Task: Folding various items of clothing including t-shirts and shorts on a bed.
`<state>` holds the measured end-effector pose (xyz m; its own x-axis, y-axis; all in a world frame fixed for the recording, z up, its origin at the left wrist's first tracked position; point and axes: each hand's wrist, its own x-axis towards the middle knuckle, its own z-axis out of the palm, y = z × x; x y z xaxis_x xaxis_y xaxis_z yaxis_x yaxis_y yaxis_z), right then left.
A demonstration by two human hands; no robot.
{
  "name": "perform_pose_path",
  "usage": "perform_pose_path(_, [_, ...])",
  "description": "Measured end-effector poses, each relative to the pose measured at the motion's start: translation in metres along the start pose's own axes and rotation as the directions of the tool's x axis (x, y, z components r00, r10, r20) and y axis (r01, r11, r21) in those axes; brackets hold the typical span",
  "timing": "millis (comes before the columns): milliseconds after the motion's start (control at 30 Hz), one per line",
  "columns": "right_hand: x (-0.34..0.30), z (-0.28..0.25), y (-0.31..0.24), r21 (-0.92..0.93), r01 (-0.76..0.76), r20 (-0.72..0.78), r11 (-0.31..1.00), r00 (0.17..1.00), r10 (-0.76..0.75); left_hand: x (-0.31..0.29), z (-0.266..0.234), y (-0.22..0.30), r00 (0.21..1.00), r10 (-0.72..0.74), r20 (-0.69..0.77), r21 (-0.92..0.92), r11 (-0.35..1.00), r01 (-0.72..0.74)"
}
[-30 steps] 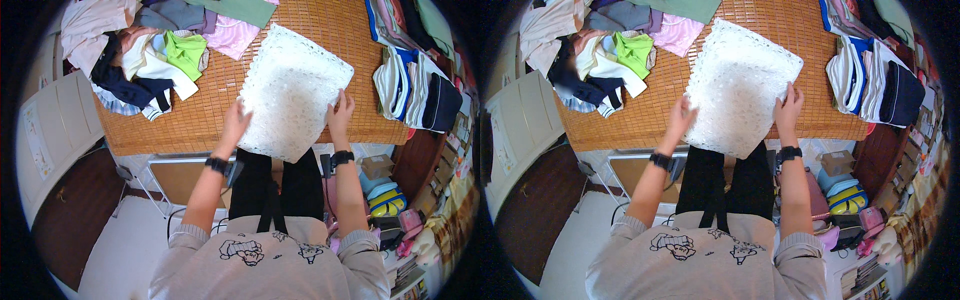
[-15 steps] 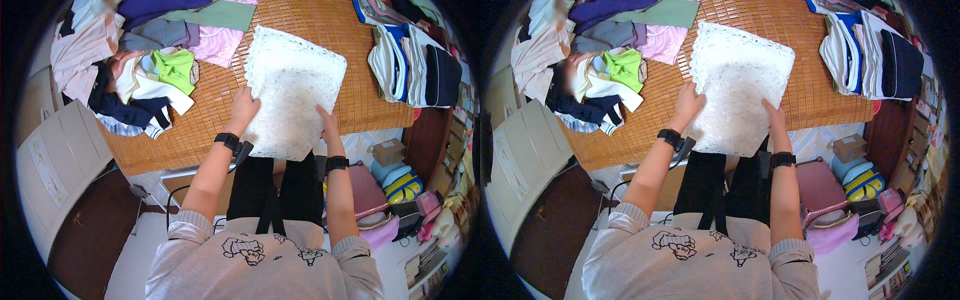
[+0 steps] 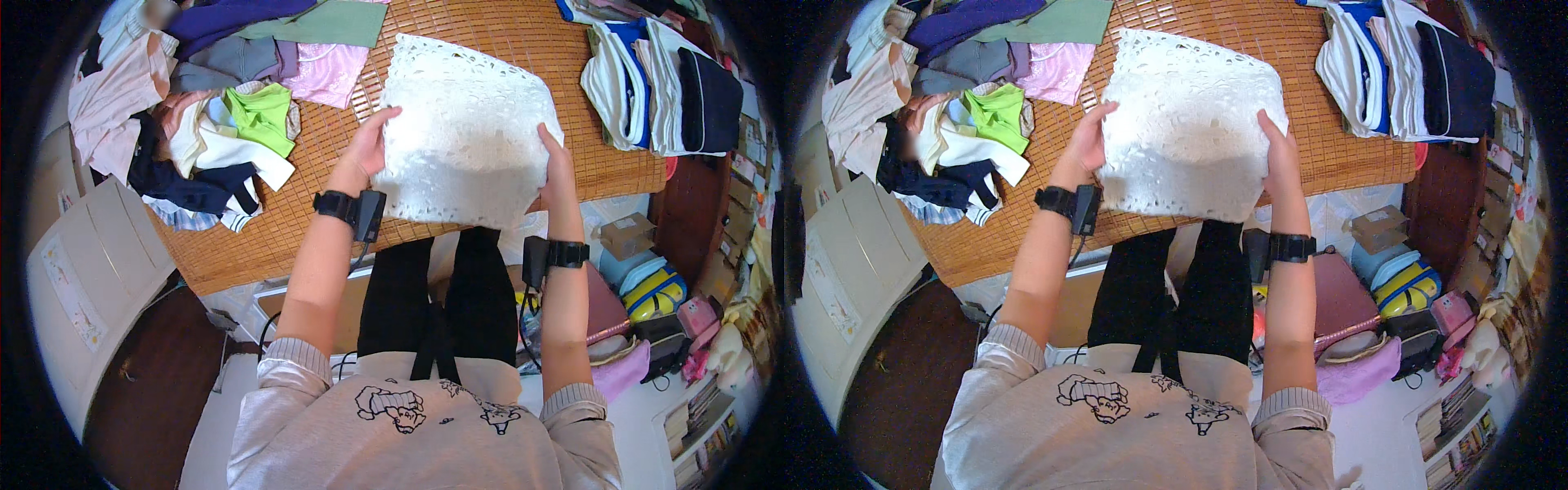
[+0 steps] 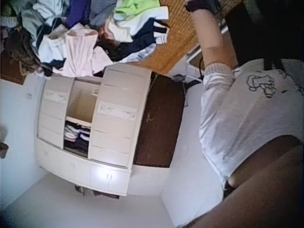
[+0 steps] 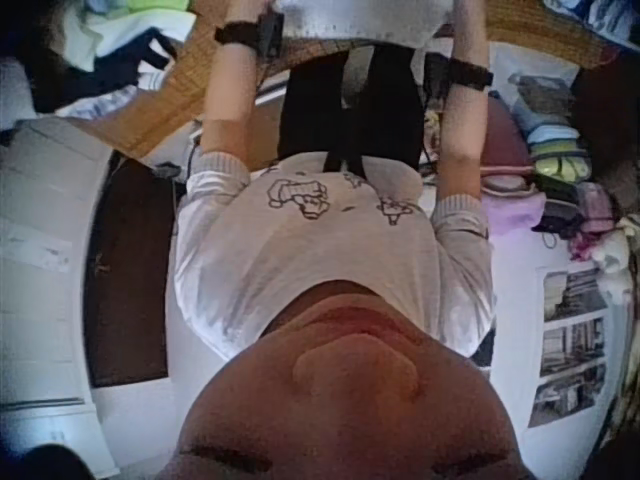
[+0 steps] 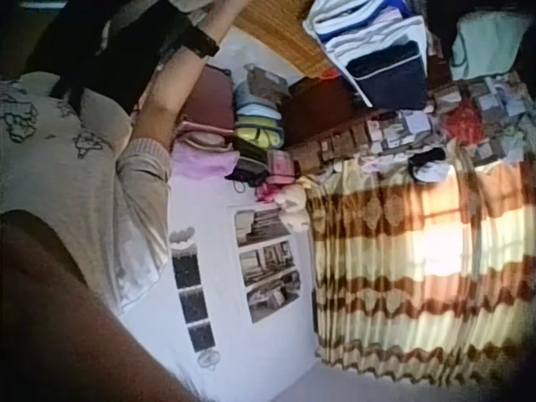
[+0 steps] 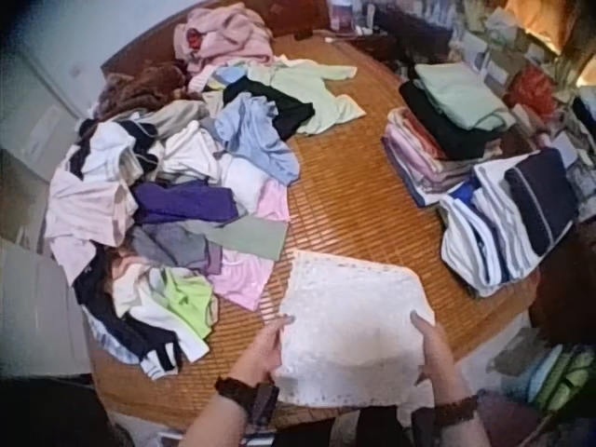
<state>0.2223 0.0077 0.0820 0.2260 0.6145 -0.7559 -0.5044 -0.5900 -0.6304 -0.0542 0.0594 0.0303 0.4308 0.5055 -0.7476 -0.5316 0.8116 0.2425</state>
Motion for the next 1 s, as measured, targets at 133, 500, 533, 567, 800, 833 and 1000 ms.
perform_pose_path(133, [0.006, 0.009, -0.035, -0.046, 0.172, 0.015, 0.984, 0.985, -0.172, -0.003, 0.047, 0.026, 0.982, 0.189, 0.003, 0.227, 0.956, -0.185])
perform_pose_path(500, [-0.013, -0.034, -0.020, -0.173, 0.567, 0.136, 0.805, 0.824, -0.551, -0.063, 0.029, 0.009, 0.839, 0.527, 0.135, 0.584, 0.642, -0.497])
perform_pose_path(533, [-0.012, -0.045, -0.002, -0.186, 0.528, 0.132, 0.829, 0.849, -0.511, -0.059, 0.010, -0.010, 0.867, 0.494, 0.071, 0.571, 0.692, -0.441])
perform_pose_path(567, [-0.009, -0.055, 0.019, -0.238, 0.484, 0.133, 0.842, 0.875, -0.465, -0.056, -0.006, -0.027, 0.886, 0.464, 0.017, 0.577, 0.719, -0.387])
perform_pose_path(800, [0.027, -0.086, 0.091, -0.400, 0.115, -0.003, 0.909, 0.992, -0.127, -0.031, -0.043, -0.083, 0.942, 0.252, -0.221, 0.654, 0.755, -0.049])
perform_pose_path(833, [0.032, -0.089, 0.089, -0.405, 0.111, -0.006, 0.908, 0.992, -0.124, -0.029, -0.032, -0.079, 0.931, 0.266, -0.249, 0.628, 0.777, -0.054])
perform_pose_path(1000, [0.048, -0.067, 0.048, -0.439, 0.092, -0.047, 0.894, 0.991, -0.126, -0.021, -0.013, -0.077, 0.840, 0.391, -0.377, 0.689, 0.725, -0.029])
